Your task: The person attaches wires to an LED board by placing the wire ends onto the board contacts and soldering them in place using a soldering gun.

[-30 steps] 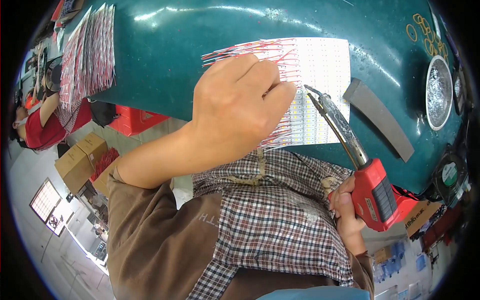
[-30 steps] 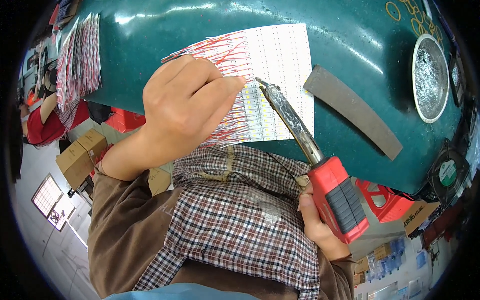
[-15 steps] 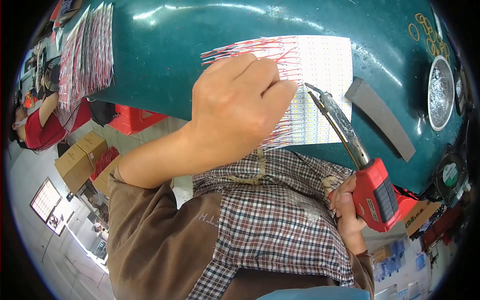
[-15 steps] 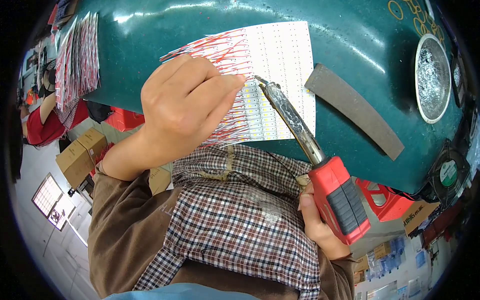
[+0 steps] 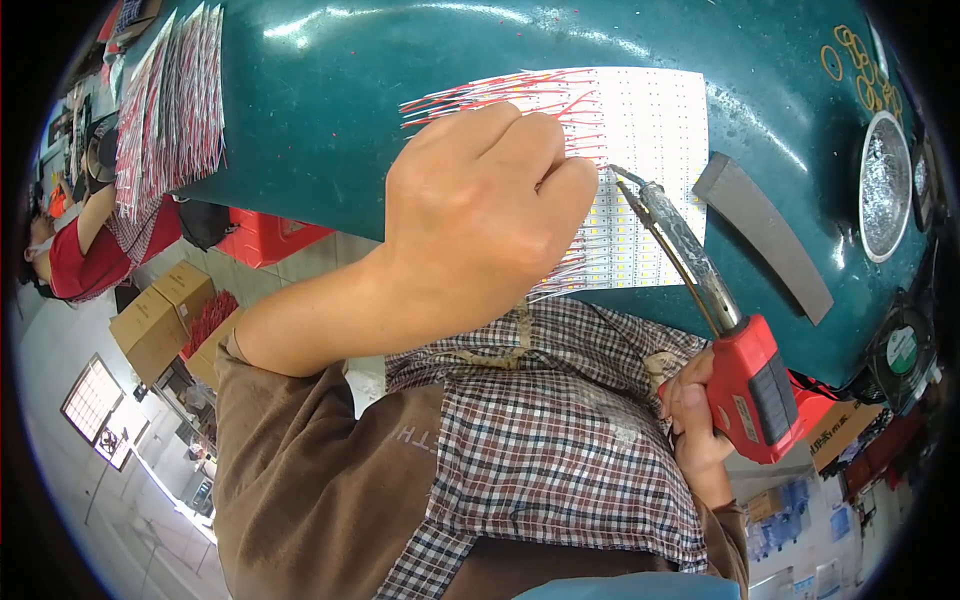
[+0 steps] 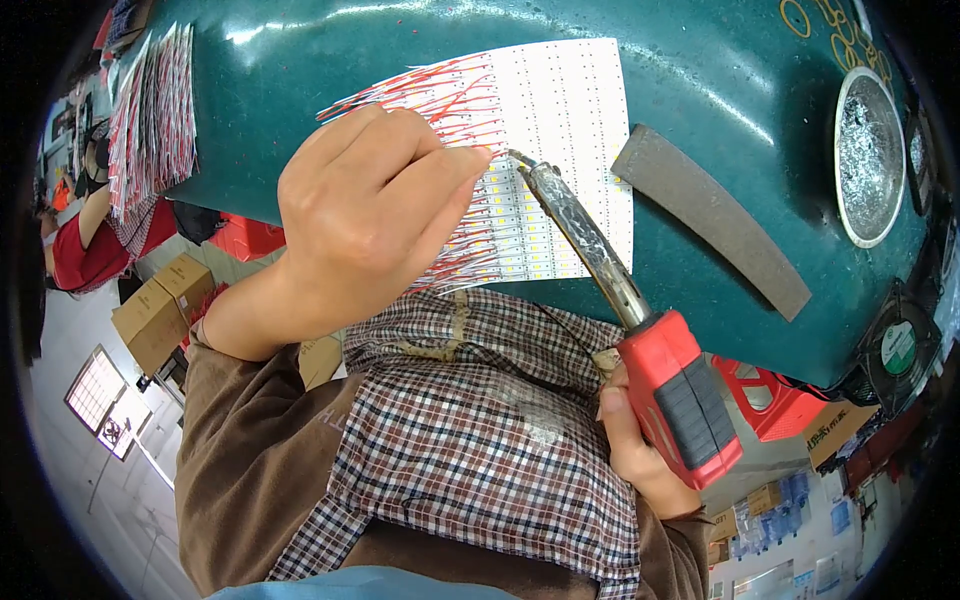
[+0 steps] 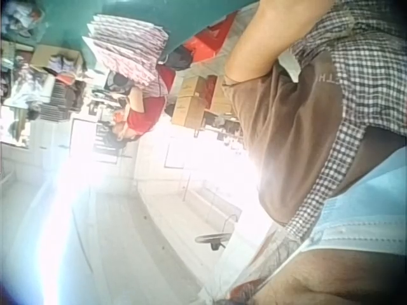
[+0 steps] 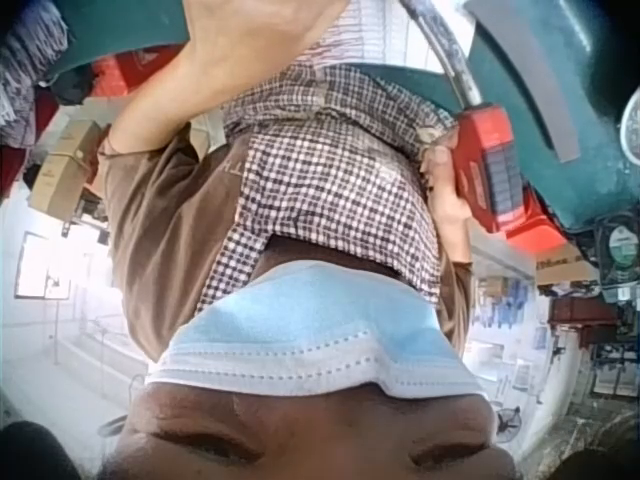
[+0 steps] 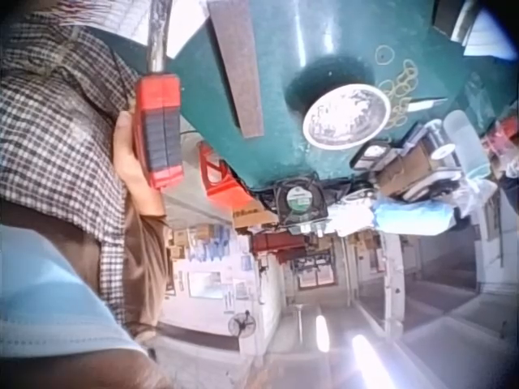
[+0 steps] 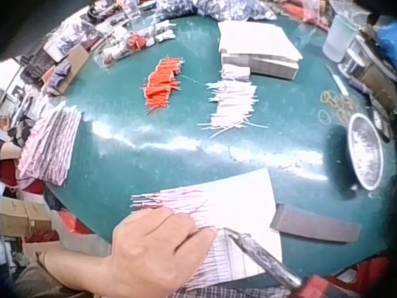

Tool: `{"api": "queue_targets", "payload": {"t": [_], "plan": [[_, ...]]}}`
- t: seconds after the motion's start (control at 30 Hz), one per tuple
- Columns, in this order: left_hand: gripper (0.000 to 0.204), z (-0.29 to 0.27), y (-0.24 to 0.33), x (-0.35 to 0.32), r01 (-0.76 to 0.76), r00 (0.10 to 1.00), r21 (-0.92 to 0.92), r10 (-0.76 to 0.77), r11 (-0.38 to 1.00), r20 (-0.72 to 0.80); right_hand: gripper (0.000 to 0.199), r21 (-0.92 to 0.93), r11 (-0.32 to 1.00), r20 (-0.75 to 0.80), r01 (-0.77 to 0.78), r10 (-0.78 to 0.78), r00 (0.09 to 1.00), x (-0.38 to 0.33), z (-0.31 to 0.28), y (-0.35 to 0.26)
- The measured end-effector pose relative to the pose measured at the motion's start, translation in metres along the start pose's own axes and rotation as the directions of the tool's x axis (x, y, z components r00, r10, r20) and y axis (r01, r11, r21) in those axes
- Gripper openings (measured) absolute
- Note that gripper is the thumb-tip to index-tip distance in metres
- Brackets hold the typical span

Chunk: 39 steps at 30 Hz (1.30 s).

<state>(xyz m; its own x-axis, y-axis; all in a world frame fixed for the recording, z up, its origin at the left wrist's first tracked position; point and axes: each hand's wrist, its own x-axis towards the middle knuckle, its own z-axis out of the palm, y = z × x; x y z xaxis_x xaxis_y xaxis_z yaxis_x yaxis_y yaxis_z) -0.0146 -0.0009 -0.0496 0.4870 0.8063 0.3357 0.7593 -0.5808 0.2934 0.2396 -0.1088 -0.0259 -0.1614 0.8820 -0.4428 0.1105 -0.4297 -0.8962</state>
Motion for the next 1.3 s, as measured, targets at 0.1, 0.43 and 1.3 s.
{"api": "queue_targets", "payload": {"t": [0.1,0.43,1.3], "plan": [[0.021,0.000,0.000,0.001,0.004,1.000,-0.004,-0.004,1.000,0.007,0.013,-0.026,0.999,-0.021,0.030,-0.031,0.999,0.000,-0.002,-0.001],[0.021,-0.002,0.001,0.001,0.005,1.000,0.024,-0.005,1.000,0.023,0.014,0.058,0.997,-0.046,0.046,-0.044,0.998,0.002,0.002,-0.002],[0.020,0.002,0.003,-0.001,-0.007,1.000,-0.035,0.006,0.999,-0.025,0.017,-0.021,1.000,0.002,-0.009,0.009,1.000,-0.007,-0.002,0.004]]}}
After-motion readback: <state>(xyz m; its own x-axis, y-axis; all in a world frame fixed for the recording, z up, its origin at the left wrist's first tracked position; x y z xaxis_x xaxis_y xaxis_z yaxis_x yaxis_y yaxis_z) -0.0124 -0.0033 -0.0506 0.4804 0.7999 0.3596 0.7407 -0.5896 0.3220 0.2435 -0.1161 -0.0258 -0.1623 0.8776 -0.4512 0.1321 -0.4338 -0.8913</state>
